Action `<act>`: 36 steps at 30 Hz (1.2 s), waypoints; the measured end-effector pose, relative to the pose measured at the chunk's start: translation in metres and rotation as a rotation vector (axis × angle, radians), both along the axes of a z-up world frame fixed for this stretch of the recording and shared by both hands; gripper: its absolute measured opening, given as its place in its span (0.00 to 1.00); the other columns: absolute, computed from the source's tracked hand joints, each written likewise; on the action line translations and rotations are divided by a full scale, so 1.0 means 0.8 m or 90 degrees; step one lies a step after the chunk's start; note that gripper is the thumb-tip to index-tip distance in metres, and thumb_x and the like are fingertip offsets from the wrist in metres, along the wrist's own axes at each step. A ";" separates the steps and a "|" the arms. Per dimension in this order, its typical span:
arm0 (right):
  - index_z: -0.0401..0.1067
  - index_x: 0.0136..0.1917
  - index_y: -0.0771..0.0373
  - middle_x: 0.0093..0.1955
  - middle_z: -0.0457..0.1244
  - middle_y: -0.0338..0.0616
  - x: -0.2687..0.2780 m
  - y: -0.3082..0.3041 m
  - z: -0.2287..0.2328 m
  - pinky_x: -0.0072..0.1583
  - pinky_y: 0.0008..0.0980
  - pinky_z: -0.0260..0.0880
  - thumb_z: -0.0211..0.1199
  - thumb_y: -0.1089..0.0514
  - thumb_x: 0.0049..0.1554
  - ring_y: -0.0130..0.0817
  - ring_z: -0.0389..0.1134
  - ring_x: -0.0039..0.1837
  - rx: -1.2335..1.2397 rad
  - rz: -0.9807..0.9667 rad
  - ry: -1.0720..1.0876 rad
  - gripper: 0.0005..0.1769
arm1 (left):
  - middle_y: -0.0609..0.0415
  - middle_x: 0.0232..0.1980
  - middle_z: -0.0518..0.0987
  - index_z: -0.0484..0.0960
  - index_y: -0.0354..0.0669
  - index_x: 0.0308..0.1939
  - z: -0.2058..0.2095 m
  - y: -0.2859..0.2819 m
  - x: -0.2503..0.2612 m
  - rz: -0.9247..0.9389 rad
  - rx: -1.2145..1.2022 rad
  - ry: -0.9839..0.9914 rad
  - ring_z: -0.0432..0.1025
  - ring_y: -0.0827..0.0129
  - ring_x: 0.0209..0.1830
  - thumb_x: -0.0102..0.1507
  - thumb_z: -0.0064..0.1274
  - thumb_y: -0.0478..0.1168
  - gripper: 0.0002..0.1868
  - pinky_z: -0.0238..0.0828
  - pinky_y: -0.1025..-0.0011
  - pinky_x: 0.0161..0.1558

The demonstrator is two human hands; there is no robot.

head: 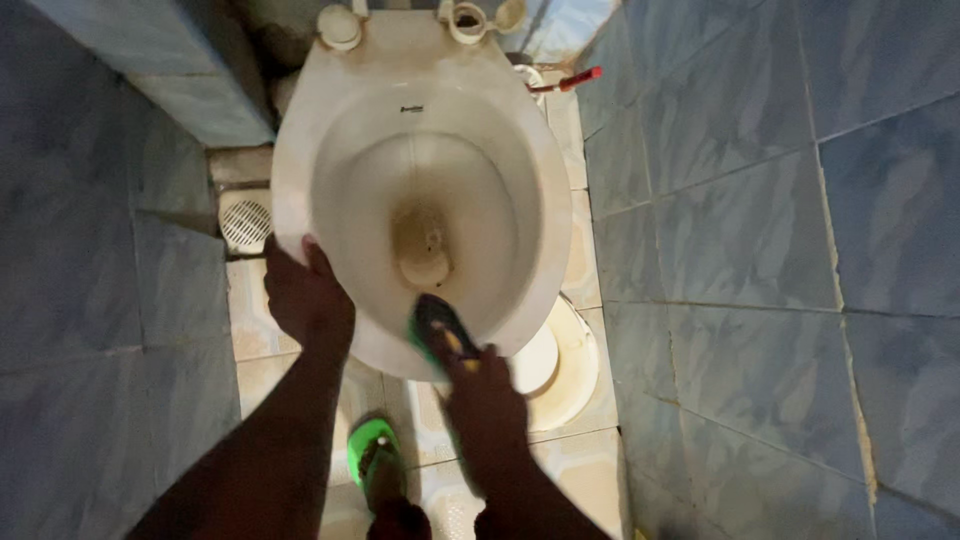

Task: The person scrubs the inside of a toilet bowl with a green brush, then wipes the toilet seat and tank with a dark cloth. They rinse the brush and cloth in a white basin and continue wiping the toilet surfaces.

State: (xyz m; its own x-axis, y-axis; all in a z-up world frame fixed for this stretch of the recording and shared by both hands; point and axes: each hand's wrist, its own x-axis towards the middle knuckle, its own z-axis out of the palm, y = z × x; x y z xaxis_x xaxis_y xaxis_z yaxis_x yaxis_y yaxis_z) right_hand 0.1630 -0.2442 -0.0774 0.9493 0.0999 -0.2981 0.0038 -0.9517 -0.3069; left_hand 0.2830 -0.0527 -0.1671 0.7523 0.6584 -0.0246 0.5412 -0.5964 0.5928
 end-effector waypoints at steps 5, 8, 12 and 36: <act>0.56 0.79 0.37 0.52 0.61 0.52 0.038 -0.116 0.006 0.44 0.46 0.74 0.61 0.64 0.53 0.51 0.64 0.56 -0.131 -0.061 -0.027 0.45 | 0.32 0.55 0.79 0.68 0.34 0.69 0.007 -0.010 0.003 0.000 0.049 0.011 0.75 0.39 0.52 0.75 0.44 0.53 0.28 0.72 0.46 0.52; 0.59 0.79 0.33 0.51 0.61 0.52 0.047 -0.123 -0.008 0.41 0.42 0.74 0.62 0.66 0.51 0.46 0.65 0.51 -0.088 0.088 -0.036 0.47 | 0.32 0.53 0.80 0.69 0.35 0.68 0.013 -0.006 0.006 0.011 0.065 0.012 0.75 0.37 0.51 0.75 0.44 0.52 0.26 0.71 0.44 0.49; 0.62 0.73 0.39 0.51 0.62 0.51 0.047 -0.151 -0.017 0.41 0.39 0.75 0.65 0.64 0.41 0.48 0.66 0.52 -0.005 0.260 -0.116 0.47 | 0.32 0.54 0.79 0.68 0.37 0.69 0.015 -0.016 0.004 0.014 0.019 0.031 0.75 0.36 0.50 0.75 0.41 0.52 0.26 0.71 0.43 0.50; 0.58 0.69 0.46 0.50 0.62 0.53 0.100 -0.220 -0.037 0.43 0.46 0.75 0.56 0.54 0.66 0.51 0.70 0.46 -0.071 -0.120 -0.050 0.19 | 0.28 0.50 0.80 0.68 0.28 0.66 -0.002 -0.013 -0.002 -0.054 0.085 -0.027 0.76 0.34 0.47 0.78 0.34 0.49 0.26 0.71 0.42 0.47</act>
State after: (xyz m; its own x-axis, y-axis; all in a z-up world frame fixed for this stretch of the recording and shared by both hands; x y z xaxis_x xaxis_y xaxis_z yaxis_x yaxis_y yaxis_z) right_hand 0.2427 -0.4203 -0.1067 0.9687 -0.1109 -0.2222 -0.1577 -0.9658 -0.2058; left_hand 0.2814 -0.0629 -0.1687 0.8040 0.5876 0.0917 0.4619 -0.7141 0.5259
